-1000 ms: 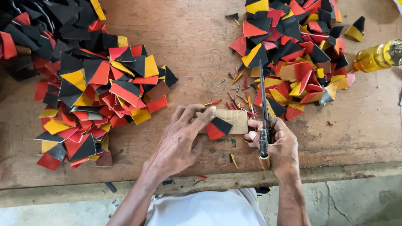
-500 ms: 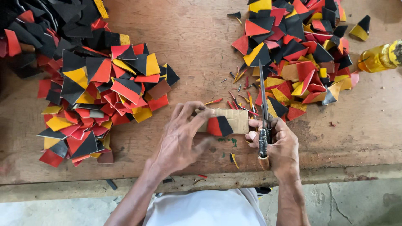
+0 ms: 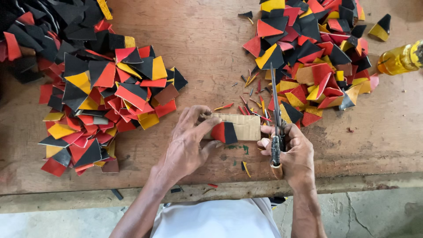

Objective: The person uses shears to cut small triangular pieces from multicolored material sheets on a wooden workbench. The person repeatedly picks up pieces, aligns them, and cuts them into smaller triangles, accumulating a pile of cut pieces on the table.

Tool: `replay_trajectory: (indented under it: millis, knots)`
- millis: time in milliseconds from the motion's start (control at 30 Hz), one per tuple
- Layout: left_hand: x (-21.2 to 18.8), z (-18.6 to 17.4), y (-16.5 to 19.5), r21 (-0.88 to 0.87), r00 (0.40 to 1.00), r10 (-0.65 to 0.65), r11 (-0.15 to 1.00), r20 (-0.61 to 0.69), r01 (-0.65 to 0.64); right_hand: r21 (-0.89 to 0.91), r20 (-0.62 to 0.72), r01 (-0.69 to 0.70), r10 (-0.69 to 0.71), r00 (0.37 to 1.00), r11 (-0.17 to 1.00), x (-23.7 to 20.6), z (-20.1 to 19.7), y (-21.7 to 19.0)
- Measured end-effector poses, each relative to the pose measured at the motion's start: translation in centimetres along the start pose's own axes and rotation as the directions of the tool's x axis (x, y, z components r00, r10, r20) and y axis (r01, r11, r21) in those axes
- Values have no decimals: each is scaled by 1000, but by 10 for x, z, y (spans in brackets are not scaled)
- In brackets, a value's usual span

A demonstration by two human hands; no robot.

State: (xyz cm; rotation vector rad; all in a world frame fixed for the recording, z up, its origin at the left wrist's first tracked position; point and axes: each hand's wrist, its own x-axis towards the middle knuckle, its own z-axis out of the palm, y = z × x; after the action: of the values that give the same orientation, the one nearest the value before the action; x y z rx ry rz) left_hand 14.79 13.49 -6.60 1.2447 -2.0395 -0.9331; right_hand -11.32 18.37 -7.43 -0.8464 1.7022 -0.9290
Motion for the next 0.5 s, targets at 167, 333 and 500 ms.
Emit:
replay_trajectory:
  millis: [167, 333, 500]
  knots:
    - [0, -1, 0, -1, 999, -35, 999, 19, 35, -3, 13, 13, -13, 1000, 1000, 1, 1, -1]
    - [0, -2, -1, -1, 1000, -25, 1000, 11, 25, 7, 22, 30, -30, 999, 1000, 1, 1, -2]
    - [2, 1, 4, 27, 998, -60, 998, -6, 60, -1, 22, 34, -34, 999, 999, 2, 1, -1]
